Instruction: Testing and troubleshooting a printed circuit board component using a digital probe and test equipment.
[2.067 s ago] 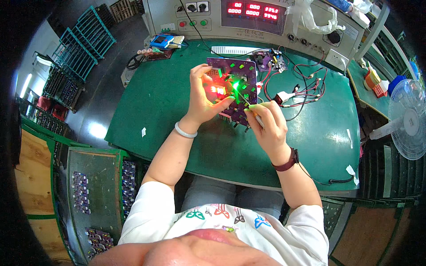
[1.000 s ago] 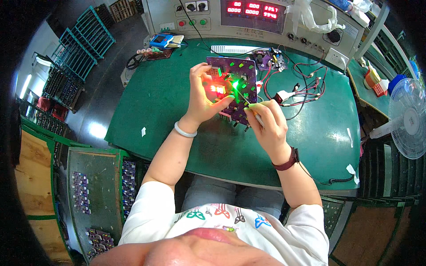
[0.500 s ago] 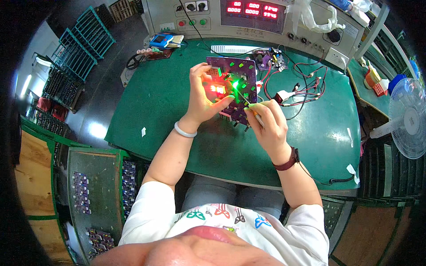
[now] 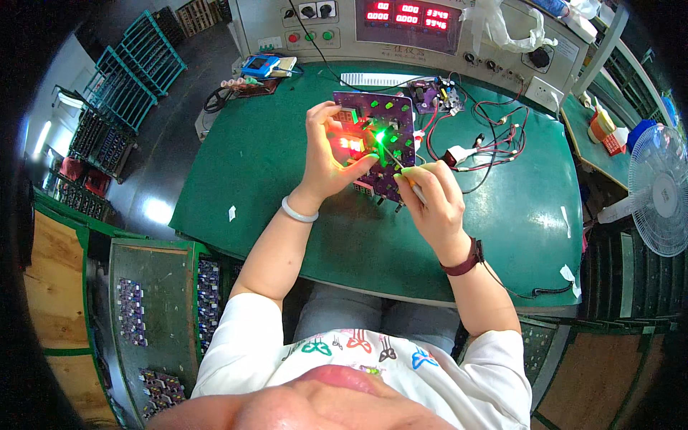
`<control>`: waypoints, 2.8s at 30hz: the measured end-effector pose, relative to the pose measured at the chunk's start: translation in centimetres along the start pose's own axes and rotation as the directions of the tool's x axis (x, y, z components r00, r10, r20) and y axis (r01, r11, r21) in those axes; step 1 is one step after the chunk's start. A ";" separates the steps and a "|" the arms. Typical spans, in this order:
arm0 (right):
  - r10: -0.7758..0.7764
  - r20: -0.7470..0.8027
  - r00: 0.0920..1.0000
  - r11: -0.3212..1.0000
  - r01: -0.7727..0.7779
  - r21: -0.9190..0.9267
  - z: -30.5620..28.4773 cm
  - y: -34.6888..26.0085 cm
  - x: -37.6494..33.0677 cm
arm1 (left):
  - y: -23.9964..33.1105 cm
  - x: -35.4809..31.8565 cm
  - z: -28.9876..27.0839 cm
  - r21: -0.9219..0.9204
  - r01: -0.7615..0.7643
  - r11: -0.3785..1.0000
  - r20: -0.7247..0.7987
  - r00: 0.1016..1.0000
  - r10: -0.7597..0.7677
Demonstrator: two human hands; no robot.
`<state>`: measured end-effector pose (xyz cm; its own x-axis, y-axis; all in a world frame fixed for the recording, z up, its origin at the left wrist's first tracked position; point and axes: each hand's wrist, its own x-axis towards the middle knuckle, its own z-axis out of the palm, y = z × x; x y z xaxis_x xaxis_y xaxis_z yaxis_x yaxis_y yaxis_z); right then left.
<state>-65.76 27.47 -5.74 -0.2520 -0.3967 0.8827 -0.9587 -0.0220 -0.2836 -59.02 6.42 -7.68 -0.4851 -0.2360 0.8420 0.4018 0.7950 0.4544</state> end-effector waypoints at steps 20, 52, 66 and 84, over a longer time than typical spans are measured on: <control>-0.003 0.010 1.000 1.000 0.003 0.005 0.0 0.1 0.0 | -0.1 -0.1 0.1 0.004 0.009 1.000 0.001 1.000 -0.009; -0.007 0.002 1.000 1.000 0.007 0.007 0.0 0.0 0.0 | -0.1 0.0 0.1 0.040 -0.033 0.999 -0.020 0.999 0.034; -0.005 0.001 1.000 1.000 0.005 -0.001 -0.1 0.0 0.0 | -0.2 -0.1 0.2 0.017 -0.016 1.000 -0.020 1.000 0.017; 0.005 -0.003 1.000 1.000 -0.005 0.001 -0.1 0.0 0.0 | -0.1 0.0 0.1 0.070 -0.024 0.997 -0.015 1.000 0.025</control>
<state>-65.76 27.51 -5.67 -0.2569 -0.3939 0.8825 -0.9574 -0.0209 -0.2880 -59.13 6.38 -7.76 -0.4630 -0.2243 0.8575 0.3581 0.8376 0.4125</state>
